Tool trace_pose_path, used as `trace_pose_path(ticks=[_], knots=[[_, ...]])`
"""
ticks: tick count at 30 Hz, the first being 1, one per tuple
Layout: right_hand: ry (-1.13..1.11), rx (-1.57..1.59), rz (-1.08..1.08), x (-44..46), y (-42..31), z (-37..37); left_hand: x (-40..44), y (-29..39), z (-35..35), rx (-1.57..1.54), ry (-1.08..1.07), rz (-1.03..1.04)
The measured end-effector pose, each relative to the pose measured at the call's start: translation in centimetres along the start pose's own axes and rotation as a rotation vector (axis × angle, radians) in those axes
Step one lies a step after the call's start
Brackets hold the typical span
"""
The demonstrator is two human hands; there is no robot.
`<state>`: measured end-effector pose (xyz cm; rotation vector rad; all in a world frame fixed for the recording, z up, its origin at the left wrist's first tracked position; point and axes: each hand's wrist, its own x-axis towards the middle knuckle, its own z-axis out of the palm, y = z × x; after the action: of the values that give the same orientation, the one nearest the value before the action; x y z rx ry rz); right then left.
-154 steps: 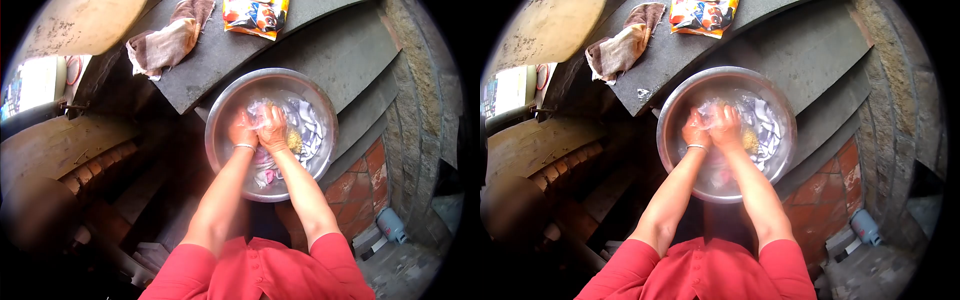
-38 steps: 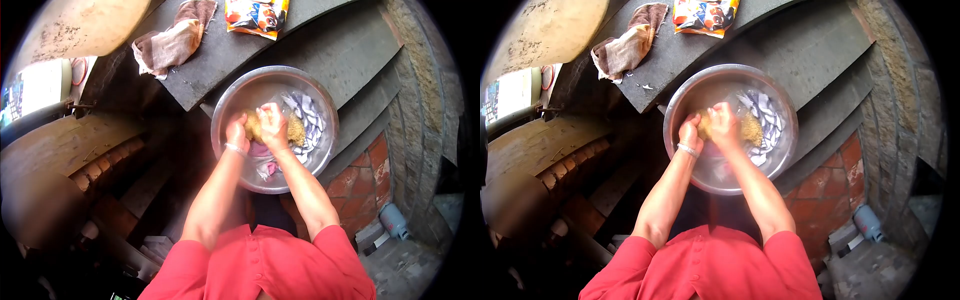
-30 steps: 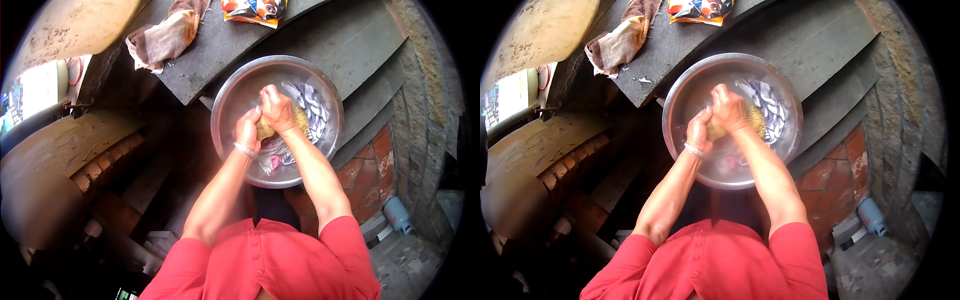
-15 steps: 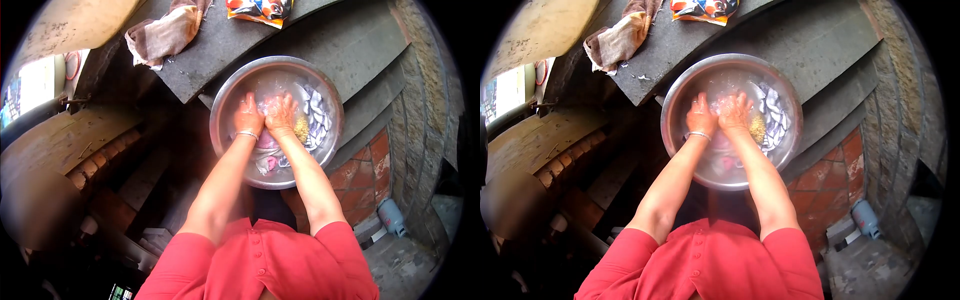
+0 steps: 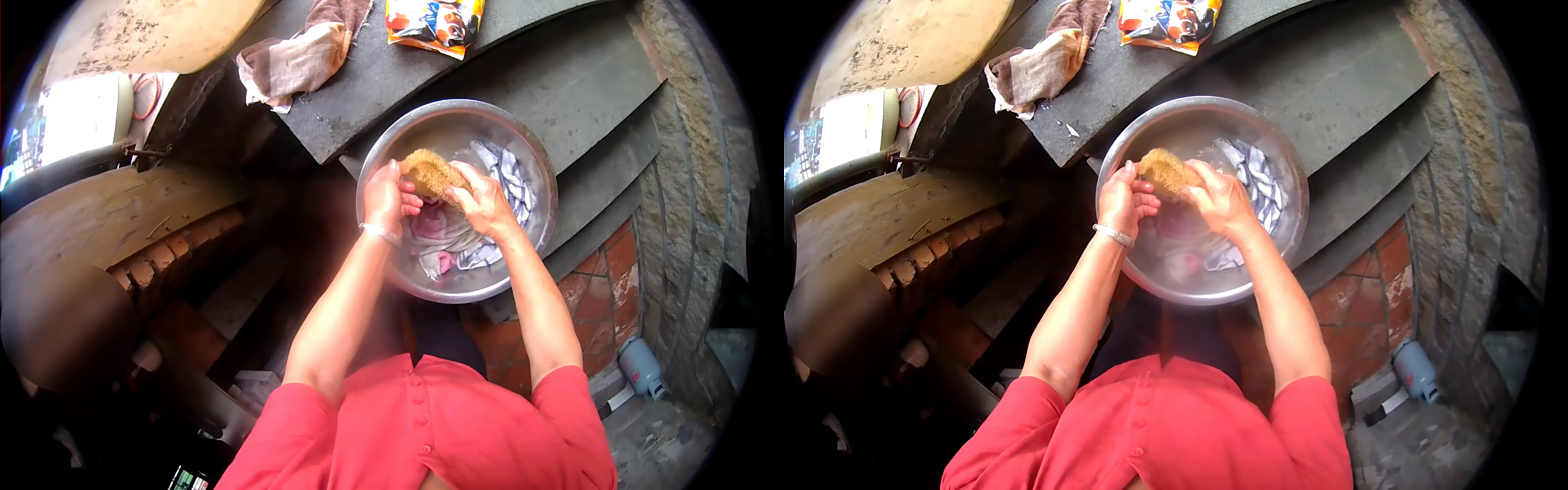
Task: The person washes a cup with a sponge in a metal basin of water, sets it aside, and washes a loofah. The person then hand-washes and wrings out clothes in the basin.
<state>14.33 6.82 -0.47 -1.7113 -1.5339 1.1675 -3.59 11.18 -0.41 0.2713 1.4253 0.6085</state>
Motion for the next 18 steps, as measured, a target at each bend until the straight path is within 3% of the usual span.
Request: trace_pose_path(ticks=[2,6,9,10,13,14,17,18], knots=[[-0.015,0.105,0.127,1.5,1.3,0.2,0.8,-1.9,0.3,0.186,0.055,0.066],[0.165,-0.325,0.341,3.8,4.0,3.5,1.4,-4.0,0.5,0.303,0.113,0.020],[0.215,-0.479,0.481,4.7,4.2,4.7,2.2,-5.4,0.6,0.413,0.183,0.088],[0.301,-0.437,0.392,4.5,4.7,4.8,2.6,-5.6,0.5,0.428,0.167,0.055],[0.287,-0.128,0.196,3.2,2.9,2.1,2.1,-4.5,-0.1,0.697,0.024,0.168],[0.286,-0.149,0.191,2.1,1.1,1.2,1.2,-4.3,0.0,0.717,0.061,0.300],[0.400,-0.218,0.049,-1.4,-3.7,-0.3,0.1,-4.1,0.9,0.391,0.042,0.303],[0.427,-0.296,-0.020,-2.4,-4.6,-0.3,0.2,-4.4,1.0,0.295,-0.071,0.271]])
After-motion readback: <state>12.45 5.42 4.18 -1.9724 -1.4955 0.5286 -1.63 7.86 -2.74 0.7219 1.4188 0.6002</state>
